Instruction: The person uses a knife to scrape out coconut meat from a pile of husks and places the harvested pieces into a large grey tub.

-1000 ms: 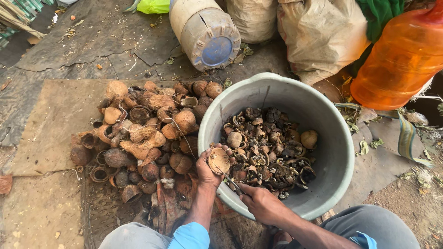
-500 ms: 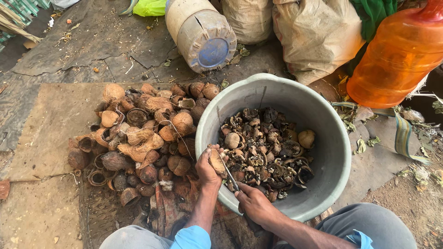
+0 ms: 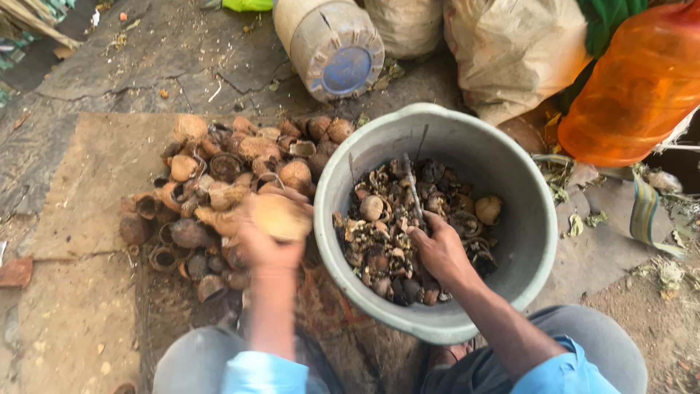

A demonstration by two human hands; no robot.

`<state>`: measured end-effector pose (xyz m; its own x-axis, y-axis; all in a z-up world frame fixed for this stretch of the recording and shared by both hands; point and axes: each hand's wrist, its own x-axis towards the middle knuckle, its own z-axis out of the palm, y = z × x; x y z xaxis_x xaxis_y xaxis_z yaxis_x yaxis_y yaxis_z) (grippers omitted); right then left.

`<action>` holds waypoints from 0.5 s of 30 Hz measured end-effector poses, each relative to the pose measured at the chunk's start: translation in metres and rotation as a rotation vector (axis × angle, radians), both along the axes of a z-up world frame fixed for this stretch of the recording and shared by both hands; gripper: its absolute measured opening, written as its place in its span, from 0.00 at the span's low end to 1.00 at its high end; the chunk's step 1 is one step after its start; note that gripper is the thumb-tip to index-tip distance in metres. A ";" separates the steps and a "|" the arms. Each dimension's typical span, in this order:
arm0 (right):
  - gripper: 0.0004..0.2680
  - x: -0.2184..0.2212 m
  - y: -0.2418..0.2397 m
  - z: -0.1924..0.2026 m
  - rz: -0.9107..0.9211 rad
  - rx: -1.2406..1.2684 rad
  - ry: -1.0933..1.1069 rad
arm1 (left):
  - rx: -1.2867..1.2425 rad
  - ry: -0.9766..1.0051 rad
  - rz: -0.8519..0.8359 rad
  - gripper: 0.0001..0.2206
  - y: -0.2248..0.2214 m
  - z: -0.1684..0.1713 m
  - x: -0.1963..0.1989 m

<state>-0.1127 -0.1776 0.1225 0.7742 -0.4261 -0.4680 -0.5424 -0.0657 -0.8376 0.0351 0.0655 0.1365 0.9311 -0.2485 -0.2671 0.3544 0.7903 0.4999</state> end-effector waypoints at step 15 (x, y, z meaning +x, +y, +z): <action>0.21 -0.010 0.012 -0.048 0.298 -0.448 -0.074 | 0.563 0.276 0.564 0.19 0.389 -0.089 -0.210</action>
